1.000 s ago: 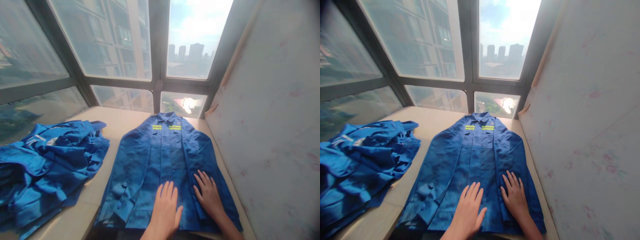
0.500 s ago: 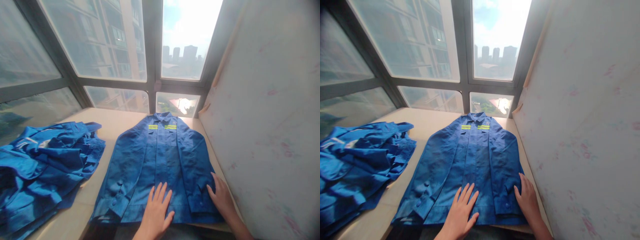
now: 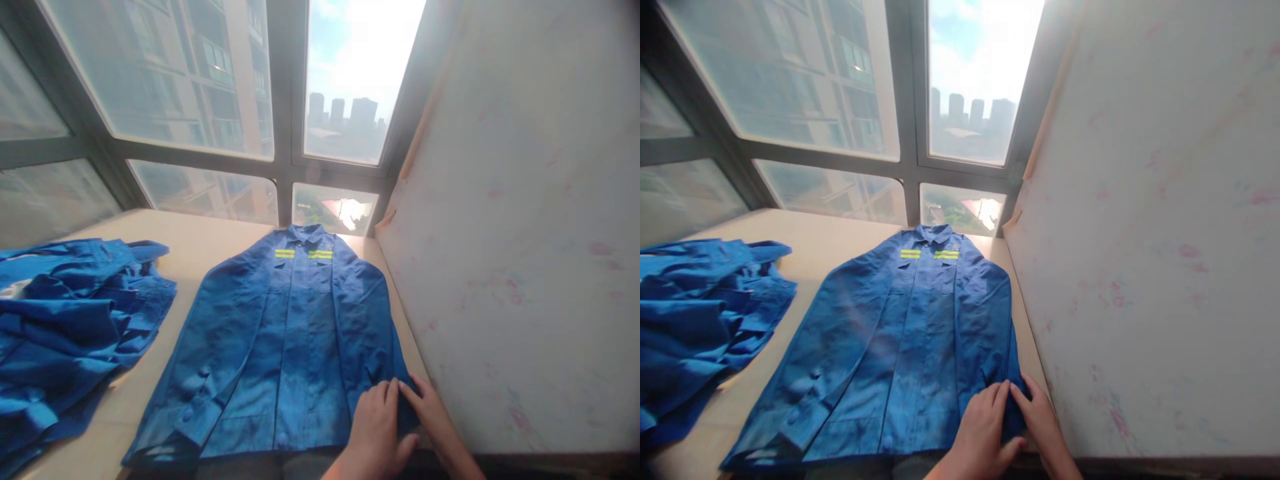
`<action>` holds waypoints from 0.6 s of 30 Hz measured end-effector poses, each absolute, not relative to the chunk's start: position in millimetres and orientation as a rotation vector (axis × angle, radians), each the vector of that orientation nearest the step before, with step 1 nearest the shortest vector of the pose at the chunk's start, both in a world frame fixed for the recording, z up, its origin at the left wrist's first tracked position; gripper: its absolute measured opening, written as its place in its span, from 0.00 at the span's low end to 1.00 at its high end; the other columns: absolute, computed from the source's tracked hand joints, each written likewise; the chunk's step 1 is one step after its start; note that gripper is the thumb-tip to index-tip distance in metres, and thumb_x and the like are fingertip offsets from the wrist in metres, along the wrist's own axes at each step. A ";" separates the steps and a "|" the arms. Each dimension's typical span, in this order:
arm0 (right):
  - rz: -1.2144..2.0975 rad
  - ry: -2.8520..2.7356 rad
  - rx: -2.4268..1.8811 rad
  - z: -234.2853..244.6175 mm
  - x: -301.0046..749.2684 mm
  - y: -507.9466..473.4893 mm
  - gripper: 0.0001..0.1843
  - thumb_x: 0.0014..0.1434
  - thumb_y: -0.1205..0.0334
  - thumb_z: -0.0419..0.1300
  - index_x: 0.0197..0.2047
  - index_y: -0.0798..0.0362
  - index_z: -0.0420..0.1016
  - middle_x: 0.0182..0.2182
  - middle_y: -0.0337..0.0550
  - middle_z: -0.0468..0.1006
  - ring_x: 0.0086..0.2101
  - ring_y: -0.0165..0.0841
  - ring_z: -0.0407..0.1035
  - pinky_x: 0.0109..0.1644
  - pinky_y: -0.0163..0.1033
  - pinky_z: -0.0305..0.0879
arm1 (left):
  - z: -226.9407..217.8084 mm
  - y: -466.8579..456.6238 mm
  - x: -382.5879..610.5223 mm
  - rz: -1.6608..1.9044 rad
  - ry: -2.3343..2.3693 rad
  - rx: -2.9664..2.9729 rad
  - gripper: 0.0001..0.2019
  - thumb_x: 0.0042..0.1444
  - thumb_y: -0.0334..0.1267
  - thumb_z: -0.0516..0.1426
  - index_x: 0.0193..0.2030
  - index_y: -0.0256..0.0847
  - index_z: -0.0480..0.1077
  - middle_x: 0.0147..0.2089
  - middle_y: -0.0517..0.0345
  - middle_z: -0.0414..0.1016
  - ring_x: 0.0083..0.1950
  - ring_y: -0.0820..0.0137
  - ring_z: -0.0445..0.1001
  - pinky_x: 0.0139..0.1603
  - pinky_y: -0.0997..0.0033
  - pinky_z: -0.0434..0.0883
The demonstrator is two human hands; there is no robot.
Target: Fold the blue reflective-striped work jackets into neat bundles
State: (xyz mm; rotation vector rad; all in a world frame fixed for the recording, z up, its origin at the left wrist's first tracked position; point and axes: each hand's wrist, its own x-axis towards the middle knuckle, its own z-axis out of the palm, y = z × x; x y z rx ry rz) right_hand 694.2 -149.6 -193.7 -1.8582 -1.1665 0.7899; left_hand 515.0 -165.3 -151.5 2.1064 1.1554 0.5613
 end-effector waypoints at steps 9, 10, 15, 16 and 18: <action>0.928 -1.129 -1.846 -188.1 699.4 -156.1 0.30 0.50 0.39 0.59 0.45 0.55 0.81 0.47 0.53 0.82 0.50 0.49 0.75 0.57 0.51 0.70 | -158.5 -162.2 502.4 0.648 1.120 2.098 0.29 0.55 0.40 0.62 0.63 0.44 0.64 0.60 0.49 0.72 0.59 0.57 0.70 0.61 0.56 0.67; 0.936 -1.126 -1.847 -186.1 700.4 -157.4 0.29 0.50 0.39 0.59 0.44 0.55 0.81 0.46 0.53 0.82 0.49 0.49 0.76 0.57 0.51 0.71 | -156.7 -161.9 501.1 0.632 1.136 2.106 0.25 0.55 0.39 0.62 0.60 0.44 0.66 0.57 0.50 0.73 0.57 0.58 0.70 0.59 0.56 0.68; 0.947 -1.148 -1.817 -177.5 702.6 -164.9 0.26 0.53 0.41 0.57 0.42 0.53 0.82 0.45 0.50 0.83 0.47 0.47 0.77 0.53 0.50 0.74 | -145.2 -160.3 507.2 0.485 1.171 2.254 0.13 0.58 0.40 0.59 0.49 0.43 0.71 0.51 0.51 0.73 0.51 0.60 0.71 0.52 0.59 0.69; 0.933 -1.159 -1.819 -177.1 702.5 -166.0 0.26 0.54 0.42 0.56 0.42 0.52 0.82 0.45 0.50 0.83 0.47 0.47 0.77 0.52 0.50 0.74 | -143.7 -159.9 509.7 0.451 1.172 2.300 0.13 0.58 0.41 0.60 0.49 0.43 0.71 0.51 0.50 0.73 0.51 0.59 0.71 0.52 0.58 0.69; 0.891 -1.184 -1.841 -177.6 702.0 -167.3 0.25 0.55 0.43 0.54 0.42 0.52 0.83 0.44 0.49 0.83 0.48 0.47 0.77 0.53 0.49 0.74 | -141.7 -159.0 514.1 0.380 1.178 2.376 0.13 0.57 0.42 0.60 0.47 0.42 0.71 0.49 0.51 0.73 0.50 0.58 0.70 0.50 0.57 0.68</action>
